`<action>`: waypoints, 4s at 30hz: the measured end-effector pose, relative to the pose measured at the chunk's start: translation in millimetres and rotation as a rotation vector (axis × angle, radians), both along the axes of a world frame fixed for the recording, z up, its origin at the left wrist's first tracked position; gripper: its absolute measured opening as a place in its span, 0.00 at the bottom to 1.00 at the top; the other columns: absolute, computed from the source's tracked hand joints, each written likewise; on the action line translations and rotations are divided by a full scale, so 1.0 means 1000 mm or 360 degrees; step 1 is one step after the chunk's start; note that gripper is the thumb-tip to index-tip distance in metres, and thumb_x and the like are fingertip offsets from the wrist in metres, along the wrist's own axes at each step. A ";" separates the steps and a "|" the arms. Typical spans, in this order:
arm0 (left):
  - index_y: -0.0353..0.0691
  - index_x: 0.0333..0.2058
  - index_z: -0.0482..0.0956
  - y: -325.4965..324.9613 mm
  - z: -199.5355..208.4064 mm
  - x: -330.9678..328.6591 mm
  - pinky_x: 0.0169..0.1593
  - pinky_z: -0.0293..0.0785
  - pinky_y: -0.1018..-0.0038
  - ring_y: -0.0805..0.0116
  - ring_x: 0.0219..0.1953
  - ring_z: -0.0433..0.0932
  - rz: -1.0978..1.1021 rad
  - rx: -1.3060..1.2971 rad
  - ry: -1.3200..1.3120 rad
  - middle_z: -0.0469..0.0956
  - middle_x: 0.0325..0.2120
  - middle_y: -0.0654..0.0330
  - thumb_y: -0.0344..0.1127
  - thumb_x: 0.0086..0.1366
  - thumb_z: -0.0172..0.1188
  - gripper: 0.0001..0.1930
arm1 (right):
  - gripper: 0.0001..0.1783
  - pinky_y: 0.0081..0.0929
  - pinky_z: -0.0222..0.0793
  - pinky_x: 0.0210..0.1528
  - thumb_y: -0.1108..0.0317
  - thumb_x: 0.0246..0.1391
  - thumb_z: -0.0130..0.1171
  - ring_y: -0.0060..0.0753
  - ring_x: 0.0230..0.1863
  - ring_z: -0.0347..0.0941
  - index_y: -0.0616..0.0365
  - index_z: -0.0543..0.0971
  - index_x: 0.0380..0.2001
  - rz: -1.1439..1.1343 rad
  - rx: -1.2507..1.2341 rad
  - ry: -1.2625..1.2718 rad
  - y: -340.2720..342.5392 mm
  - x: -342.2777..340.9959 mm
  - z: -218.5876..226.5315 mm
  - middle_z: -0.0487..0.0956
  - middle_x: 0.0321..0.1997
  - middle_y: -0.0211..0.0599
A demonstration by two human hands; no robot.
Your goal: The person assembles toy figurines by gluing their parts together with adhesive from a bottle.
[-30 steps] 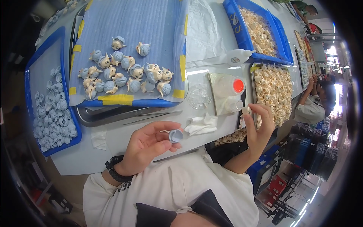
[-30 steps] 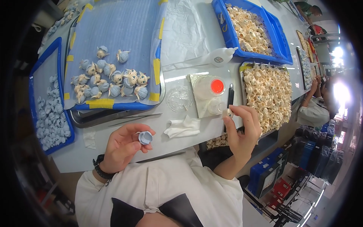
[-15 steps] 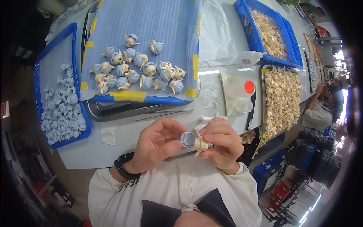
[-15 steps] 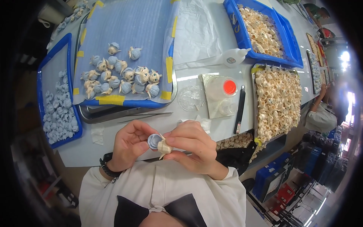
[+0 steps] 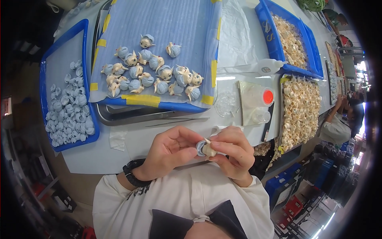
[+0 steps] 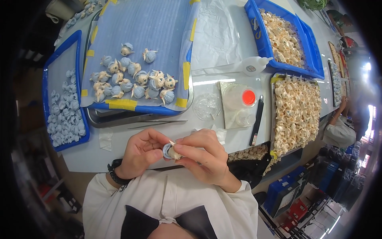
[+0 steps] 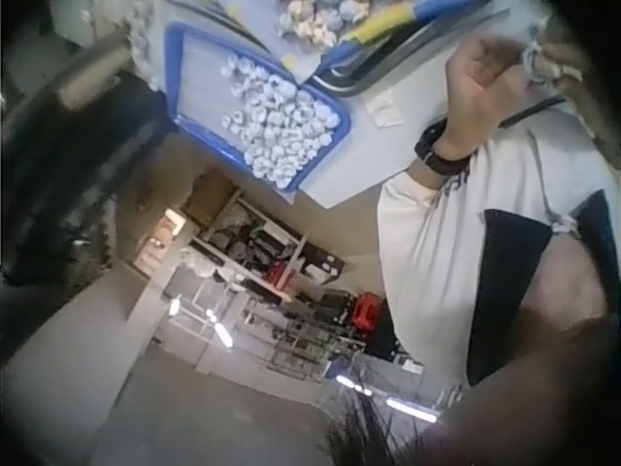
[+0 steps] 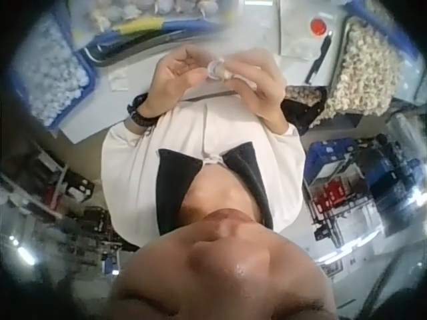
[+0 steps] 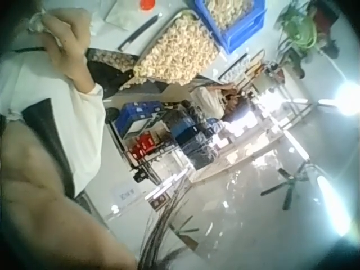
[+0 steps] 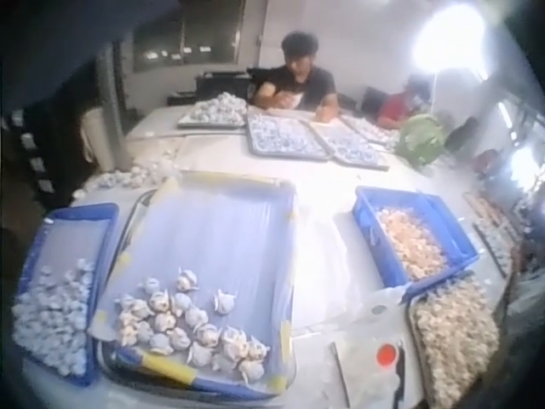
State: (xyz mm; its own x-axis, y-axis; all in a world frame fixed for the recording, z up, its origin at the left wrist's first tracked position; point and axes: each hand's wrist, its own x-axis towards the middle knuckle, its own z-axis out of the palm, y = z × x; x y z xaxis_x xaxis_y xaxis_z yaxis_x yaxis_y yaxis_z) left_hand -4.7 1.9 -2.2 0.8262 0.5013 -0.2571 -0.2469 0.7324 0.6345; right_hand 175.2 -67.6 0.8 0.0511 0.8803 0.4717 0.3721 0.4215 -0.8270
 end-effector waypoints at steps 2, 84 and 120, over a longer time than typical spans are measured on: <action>0.30 0.43 0.66 -0.001 0.002 0.001 0.49 0.70 0.74 0.72 0.45 0.71 0.0012 0.0003 0.0022 0.71 0.41 0.56 0.24 0.59 0.50 0.13 | 0.22 0.25 0.61 0.33 0.70 0.29 0.67 0.34 0.30 0.69 0.59 0.77 0.35 -0.0009 -0.0024 -0.0144 0.000 0.002 0.001 0.76 0.33 0.36; 0.40 0.33 0.67 0.204 0.018 -0.163 0.43 0.64 0.73 0.63 0.38 0.68 -0.0041 0.2159 0.1636 0.69 0.33 0.57 0.34 0.51 0.57 0.11 | 0.05 0.22 0.62 0.33 0.74 0.47 0.51 0.32 0.30 0.67 0.65 0.74 0.28 -0.0445 -0.0176 0.0219 -0.011 -0.005 -0.009 0.71 0.28 0.42; 0.35 0.29 0.61 0.195 0.000 -0.182 0.33 0.59 0.77 0.69 0.27 0.59 0.0556 0.2502 0.1877 0.59 0.23 0.59 0.24 0.44 0.48 0.11 | 0.10 0.23 0.63 0.24 0.84 0.39 0.53 0.33 0.22 0.69 0.66 0.75 0.29 -0.0882 0.0169 -0.0146 -0.048 0.055 0.019 0.74 0.23 0.40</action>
State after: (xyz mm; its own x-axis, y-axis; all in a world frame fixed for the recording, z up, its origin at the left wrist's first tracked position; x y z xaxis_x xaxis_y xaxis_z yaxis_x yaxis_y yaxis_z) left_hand -186.2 197.1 -1.9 0.4440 0.8621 0.2441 0.7153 -0.5052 0.4829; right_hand 230.6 -115.4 20.0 0.4463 0.6812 0.5804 0.6295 0.2220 -0.7446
